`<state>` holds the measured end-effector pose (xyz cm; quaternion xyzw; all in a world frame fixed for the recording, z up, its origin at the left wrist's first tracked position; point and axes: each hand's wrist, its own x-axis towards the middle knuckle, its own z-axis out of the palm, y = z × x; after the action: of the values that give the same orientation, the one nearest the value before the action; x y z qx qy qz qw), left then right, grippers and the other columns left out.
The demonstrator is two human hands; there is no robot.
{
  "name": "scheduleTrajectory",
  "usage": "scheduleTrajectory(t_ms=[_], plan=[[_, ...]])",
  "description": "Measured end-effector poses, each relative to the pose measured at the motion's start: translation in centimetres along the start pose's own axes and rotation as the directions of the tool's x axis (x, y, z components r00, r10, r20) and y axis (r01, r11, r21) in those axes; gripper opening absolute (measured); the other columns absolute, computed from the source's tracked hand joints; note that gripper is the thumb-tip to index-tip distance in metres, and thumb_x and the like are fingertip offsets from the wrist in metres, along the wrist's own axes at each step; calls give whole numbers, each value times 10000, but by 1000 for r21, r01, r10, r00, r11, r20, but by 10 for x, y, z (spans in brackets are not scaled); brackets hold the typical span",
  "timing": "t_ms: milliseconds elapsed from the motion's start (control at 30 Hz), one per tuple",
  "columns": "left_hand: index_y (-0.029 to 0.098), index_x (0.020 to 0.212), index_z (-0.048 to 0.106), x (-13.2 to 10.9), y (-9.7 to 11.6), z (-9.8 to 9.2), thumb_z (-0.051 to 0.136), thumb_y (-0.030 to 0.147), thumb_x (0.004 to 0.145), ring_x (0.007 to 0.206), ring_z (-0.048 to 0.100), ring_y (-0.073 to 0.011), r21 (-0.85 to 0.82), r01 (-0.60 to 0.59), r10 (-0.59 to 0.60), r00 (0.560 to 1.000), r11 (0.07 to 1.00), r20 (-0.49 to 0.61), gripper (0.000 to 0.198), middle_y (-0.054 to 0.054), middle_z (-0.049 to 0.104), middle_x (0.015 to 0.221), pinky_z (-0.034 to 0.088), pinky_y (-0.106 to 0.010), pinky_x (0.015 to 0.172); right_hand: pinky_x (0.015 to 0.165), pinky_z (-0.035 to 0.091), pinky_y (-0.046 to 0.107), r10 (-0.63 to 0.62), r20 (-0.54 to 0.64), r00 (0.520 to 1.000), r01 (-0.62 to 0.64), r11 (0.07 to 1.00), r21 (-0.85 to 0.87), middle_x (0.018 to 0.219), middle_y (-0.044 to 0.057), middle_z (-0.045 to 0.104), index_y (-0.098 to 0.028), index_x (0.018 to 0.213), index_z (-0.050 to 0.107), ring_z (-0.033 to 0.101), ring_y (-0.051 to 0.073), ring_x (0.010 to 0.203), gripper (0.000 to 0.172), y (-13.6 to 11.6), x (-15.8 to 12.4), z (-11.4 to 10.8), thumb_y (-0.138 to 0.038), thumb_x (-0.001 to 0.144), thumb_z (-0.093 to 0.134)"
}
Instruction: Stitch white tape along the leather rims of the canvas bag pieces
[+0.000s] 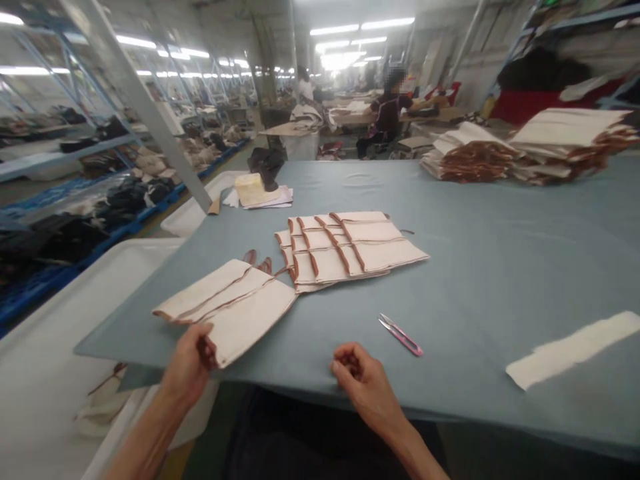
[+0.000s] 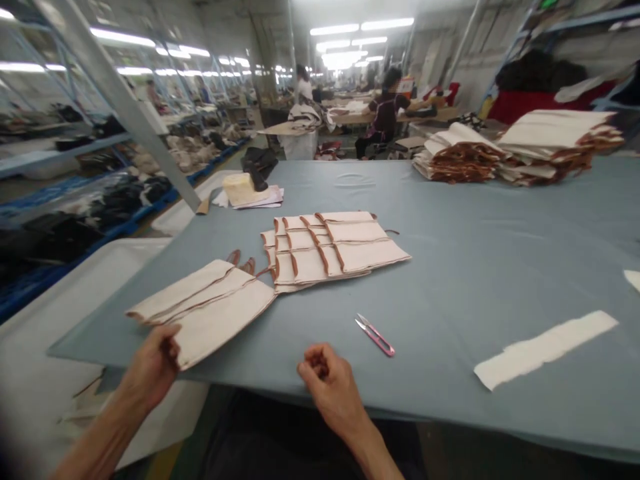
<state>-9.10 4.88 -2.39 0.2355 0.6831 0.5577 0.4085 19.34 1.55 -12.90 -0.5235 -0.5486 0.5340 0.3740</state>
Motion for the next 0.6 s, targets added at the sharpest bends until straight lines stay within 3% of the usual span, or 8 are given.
scheduleTrajectory(t_ms=[100,133,233,300,367,467,533,600], plan=[[206,394,449,-39,-24,-15,671,394,629,363,357,-77,-35,93,-92,996,995,14,374,50,374,378,345,-195,345,853,591,399,-225,-85,971,201,952,-229,1185,122,720,-188,1233,609,708,253,939,442,6,-8,14,-306,831,748],[207,396,453,-51,-28,-16,686,417,603,364,360,-77,-46,113,-112,993,993,26,376,51,373,376,343,-194,346,911,593,440,-371,-104,923,317,884,-343,1273,146,699,-197,1300,588,704,290,1051,519,6,-10,21,-266,816,761],[213,478,501,-83,-32,-15,747,447,576,366,357,-86,-73,159,-153,984,984,86,353,68,376,391,331,-200,348,1003,573,517,-727,-106,678,547,597,-587,1368,181,657,-213,1405,526,638,333,1250,567,-9,-16,39,-200,868,710],[217,549,532,-100,-31,-11,774,483,601,366,341,-89,-88,184,-163,964,979,209,362,74,384,408,324,-208,353,998,572,510,-822,-87,563,620,490,-614,1321,183,680,-207,1401,523,645,316,1233,487,-27,-20,45,-191,929,640],[216,599,553,-113,-29,-9,778,559,654,369,324,-89,-90,198,-152,915,976,373,414,69,405,425,321,-215,361,945,589,454,-870,-1,494,723,411,-555,1199,165,731,-194,1337,562,695,278,1125,347,-45,-25,45,-179,990,552],[211,619,580,-125,-26,-13,709,690,766,388,370,-111,-66,141,-84,839,988,538,517,34,460,439,358,-238,389,721,588,318,-873,100,477,802,386,-455,932,97,772,-198,1185,627,735,205,821,182,-67,-38,31,-211,1059,495],[219,614,611,-129,-24,-23,651,708,834,425,451,-147,-44,-1,25,838,999,544,537,-2,515,457,409,-266,426,578,526,275,-826,95,555,760,457,-461,761,45,737,-206,1092,656,686,171,630,182,-77,-50,13,-254,1083,481],[247,629,663,-132,-24,-34,711,648,824,490,540,-187,-31,-215,205,869,976,450,448,-30,599,520,463,-298,474,513,475,270,-774,71,630,691,516,-507,640,9,675,-214,1026,681,627,159,521,259,-84,-63,-7,-276,1099,440]])
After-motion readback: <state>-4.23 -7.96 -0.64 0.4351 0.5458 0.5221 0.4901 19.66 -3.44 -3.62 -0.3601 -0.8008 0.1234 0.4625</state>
